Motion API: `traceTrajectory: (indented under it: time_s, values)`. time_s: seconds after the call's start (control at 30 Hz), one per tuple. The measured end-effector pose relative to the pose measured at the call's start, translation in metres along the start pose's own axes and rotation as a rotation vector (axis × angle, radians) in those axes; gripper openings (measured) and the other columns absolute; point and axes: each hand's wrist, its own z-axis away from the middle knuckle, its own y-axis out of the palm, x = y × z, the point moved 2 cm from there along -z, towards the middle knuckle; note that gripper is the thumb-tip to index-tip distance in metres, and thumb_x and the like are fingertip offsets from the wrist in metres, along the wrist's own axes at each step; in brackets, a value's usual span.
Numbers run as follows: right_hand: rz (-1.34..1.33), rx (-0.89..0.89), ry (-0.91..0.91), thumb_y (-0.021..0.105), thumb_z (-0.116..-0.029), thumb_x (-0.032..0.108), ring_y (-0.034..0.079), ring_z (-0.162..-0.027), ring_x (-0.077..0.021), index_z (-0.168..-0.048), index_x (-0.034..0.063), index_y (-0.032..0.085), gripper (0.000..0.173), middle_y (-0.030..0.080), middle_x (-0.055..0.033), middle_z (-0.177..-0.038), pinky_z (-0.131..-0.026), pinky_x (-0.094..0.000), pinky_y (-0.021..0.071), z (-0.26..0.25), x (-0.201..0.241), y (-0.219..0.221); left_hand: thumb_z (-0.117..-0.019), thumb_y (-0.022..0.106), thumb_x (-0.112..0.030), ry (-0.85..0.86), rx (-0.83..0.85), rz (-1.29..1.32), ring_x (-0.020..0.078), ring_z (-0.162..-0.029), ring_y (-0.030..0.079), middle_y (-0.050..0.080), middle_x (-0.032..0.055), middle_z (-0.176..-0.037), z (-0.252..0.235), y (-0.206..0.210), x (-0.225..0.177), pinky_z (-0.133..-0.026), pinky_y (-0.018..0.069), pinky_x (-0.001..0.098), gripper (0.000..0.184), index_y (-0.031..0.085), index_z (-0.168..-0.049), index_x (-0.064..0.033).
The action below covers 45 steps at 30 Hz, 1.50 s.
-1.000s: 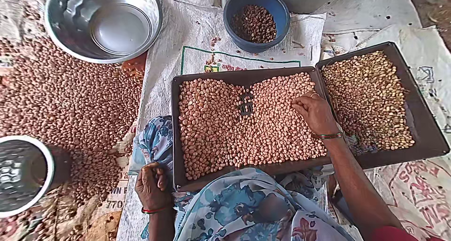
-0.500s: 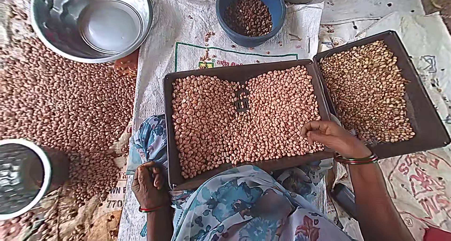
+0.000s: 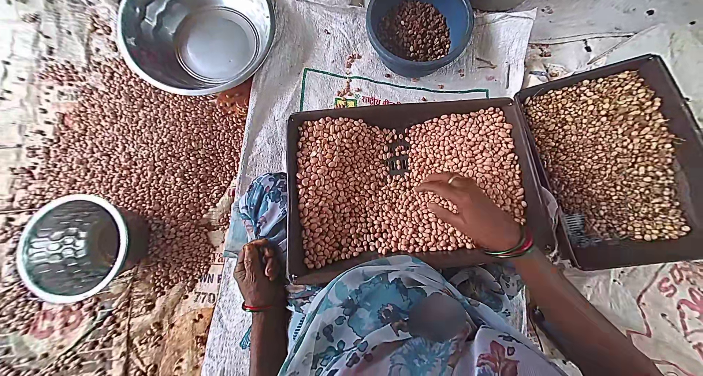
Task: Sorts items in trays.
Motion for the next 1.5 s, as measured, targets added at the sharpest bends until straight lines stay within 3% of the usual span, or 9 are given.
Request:
traceTrajectory:
  time_s: [0.1, 0.23, 0.4, 0.73, 0.93, 1.07, 1.23, 1.43, 1.5]
  values:
    - [-0.102, 0.524, -0.142, 0.066, -0.0978, 0.022, 0.054, -0.130, -0.0437, -0.121, 0.0055, 0.072, 0.029, 0.064, -0.0221, -0.130, -0.099, -0.0663, 0.0372, -0.018, 0.028, 0.060, -0.1097, 0.017, -0.009, -0.006, -0.005, -0.007, -0.0081, -0.044, 0.047, 0.061, -0.0147, -0.065, 0.002, -0.002, 0.002, -0.042, 0.0396, 0.0071, 0.044, 0.058, -0.094, -0.0103]
    - [0.011, 0.852, -0.014, 0.065, -0.1003, 0.030, 0.061, -0.109, -0.0414, -0.104, 0.0011, 0.076, 0.032, 0.070, -0.0216, -0.106, -0.093, -0.0632, 0.0374, -0.020, 0.018, 0.021, -0.1092, 0.017, -0.008, -0.006, -0.018, 0.014, -0.0076, -0.042, 0.046, 0.060, -0.0144, -0.064, 0.001, -0.007, 0.004, -0.041, 0.0402, 0.0078, 0.043, 0.058, -0.096, -0.0095]
    - [0.187, 0.135, -0.012, 0.069, -0.0941, 0.006, 0.069, -0.093, -0.0427, -0.096, 0.0004, 0.078, 0.011, 0.071, -0.0222, -0.094, -0.081, -0.0623, 0.0477, -0.039, -0.017, -0.001, -0.1094, 0.016, -0.009, -0.030, -0.005, 0.027, -0.0083, -0.043, 0.047, 0.061, -0.0152, -0.065, 0.001, -0.005, 0.003, -0.042, 0.0403, 0.0073, 0.044, 0.058, -0.096, -0.0112]
    - [0.410, 0.206, 0.072, 0.067, -0.0929, 0.003, 0.068, -0.084, -0.0440, -0.086, -0.0069, 0.071, 0.013, 0.067, -0.0262, -0.085, -0.077, -0.0576, 0.0485, -0.061, -0.016, 0.035, -0.1096, 0.016, -0.009, -0.026, -0.007, 0.026, -0.0084, -0.043, 0.047, 0.061, -0.0151, -0.065, 0.001, -0.006, 0.002, -0.042, 0.0403, 0.0072, 0.044, 0.058, -0.096, -0.0109]
    - [-0.614, -0.413, 0.240, 0.046, -0.1033, 0.012, 0.059, -0.070, 0.0086, -0.101, 0.0177, 0.066, 0.021, 0.069, 0.0169, -0.091, -0.064, -0.0100, 0.0509, -0.026, -0.061, -0.066, -0.1096, 0.018, -0.009, -0.003, 0.003, 0.045, -0.0080, -0.044, 0.048, 0.062, -0.0144, -0.066, 0.001, -0.009, 0.003, -0.042, 0.0413, 0.0074, 0.044, 0.060, -0.096, -0.0104]
    - [-0.381, -0.120, 0.249, 0.067, -0.0922, 0.005, 0.057, -0.066, 0.0073, -0.094, 0.0033, 0.072, 0.005, 0.067, 0.0072, -0.080, -0.063, -0.0095, 0.0482, 0.018, -0.036, -0.048, -0.1096, 0.017, -0.009, -0.024, 0.003, 0.014, -0.0085, -0.043, 0.046, 0.060, -0.0149, -0.065, -0.001, -0.006, 0.002, -0.041, 0.0404, 0.0070, 0.044, 0.058, -0.095, -0.0103]
    - [0.215, 0.039, -0.019, 0.074, -0.0873, 0.005, 0.073, -0.089, -0.0388, -0.095, 0.0002, 0.078, 0.010, 0.073, -0.0207, -0.093, -0.076, -0.0529, 0.0580, 0.035, -0.018, 0.017, -0.1097, 0.017, -0.009, -0.012, -0.008, 0.008, -0.0078, -0.043, 0.047, 0.062, -0.0139, -0.067, 0.000, -0.007, 0.005, -0.041, 0.0396, 0.0072, 0.044, 0.058, -0.095, -0.0104]
    - [0.370, -0.353, 0.419, 0.060, -0.0965, 0.006, 0.054, -0.120, -0.0563, -0.121, -0.0045, 0.068, 0.027, 0.060, -0.0327, -0.128, -0.098, -0.0727, 0.0374, 0.057, -0.030, -0.079, -0.1095, 0.017, -0.009, -0.004, -0.007, 0.012, -0.0080, -0.043, 0.047, 0.062, -0.0135, -0.066, 0.000, -0.008, 0.005, -0.041, 0.0402, 0.0071, 0.044, 0.058, -0.095, -0.0099]
    - [0.322, -0.252, 0.432, 0.063, -0.0953, 0.000, 0.063, -0.104, -0.0546, -0.111, -0.0058, 0.072, 0.019, 0.067, -0.0329, -0.112, -0.087, -0.0714, 0.0436, 0.070, -0.032, -0.092, -0.1093, 0.017, -0.008, -0.006, -0.001, -0.003, -0.0082, -0.043, 0.046, 0.061, -0.0139, -0.066, -0.001, -0.007, 0.005, -0.041, 0.0397, 0.0071, 0.044, 0.058, -0.094, -0.0100]
